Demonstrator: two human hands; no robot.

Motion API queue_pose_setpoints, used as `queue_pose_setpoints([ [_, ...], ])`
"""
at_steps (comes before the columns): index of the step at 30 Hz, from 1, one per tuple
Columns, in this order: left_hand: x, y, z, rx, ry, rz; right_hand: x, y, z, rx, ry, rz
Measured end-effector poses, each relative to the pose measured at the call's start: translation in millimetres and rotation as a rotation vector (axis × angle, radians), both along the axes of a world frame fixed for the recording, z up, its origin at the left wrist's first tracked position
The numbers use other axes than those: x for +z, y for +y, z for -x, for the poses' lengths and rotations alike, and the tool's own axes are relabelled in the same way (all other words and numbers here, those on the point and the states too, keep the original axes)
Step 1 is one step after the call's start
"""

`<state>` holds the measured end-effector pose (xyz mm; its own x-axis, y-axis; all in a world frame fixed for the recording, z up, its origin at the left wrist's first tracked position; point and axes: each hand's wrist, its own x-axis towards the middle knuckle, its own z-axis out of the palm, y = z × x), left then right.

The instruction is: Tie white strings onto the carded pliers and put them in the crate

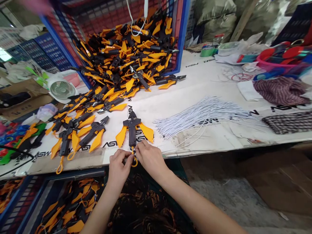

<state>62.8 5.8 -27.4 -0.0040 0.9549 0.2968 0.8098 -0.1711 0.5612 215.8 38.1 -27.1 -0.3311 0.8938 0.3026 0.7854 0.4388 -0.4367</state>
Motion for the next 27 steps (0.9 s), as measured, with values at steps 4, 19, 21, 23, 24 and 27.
queue_pose_setpoints([
  [4, -1.4, -4.0, -5.9, -0.007, 0.012, 0.016, -4.1, -0.8, -4.4, -0.022, 0.081, 0.039],
  [19, -3.4, -6.3, -8.5, -0.005, 0.009, 0.039, -9.6, -3.7, -9.7, 0.036, 0.048, -0.021],
  [21, -3.8, -6.4, -8.4, -0.008, 0.011, 0.038, -9.6, -3.1, -8.8, 0.009, 0.078, -0.009],
  [23, -4.1, -6.3, -8.4, -0.012, 0.017, 0.034, -9.6, -3.0, -7.7, -0.022, 0.102, 0.0],
  [24, -4.1, -6.2, -8.3, -0.011, 0.017, 0.03, -9.7, -3.2, -7.3, -0.031, 0.106, 0.0],
  [27, -4.0, -6.0, -8.3, -0.012, 0.01, 0.024, -10.2, -4.7, -7.3, -0.008, 0.088, -0.014],
])
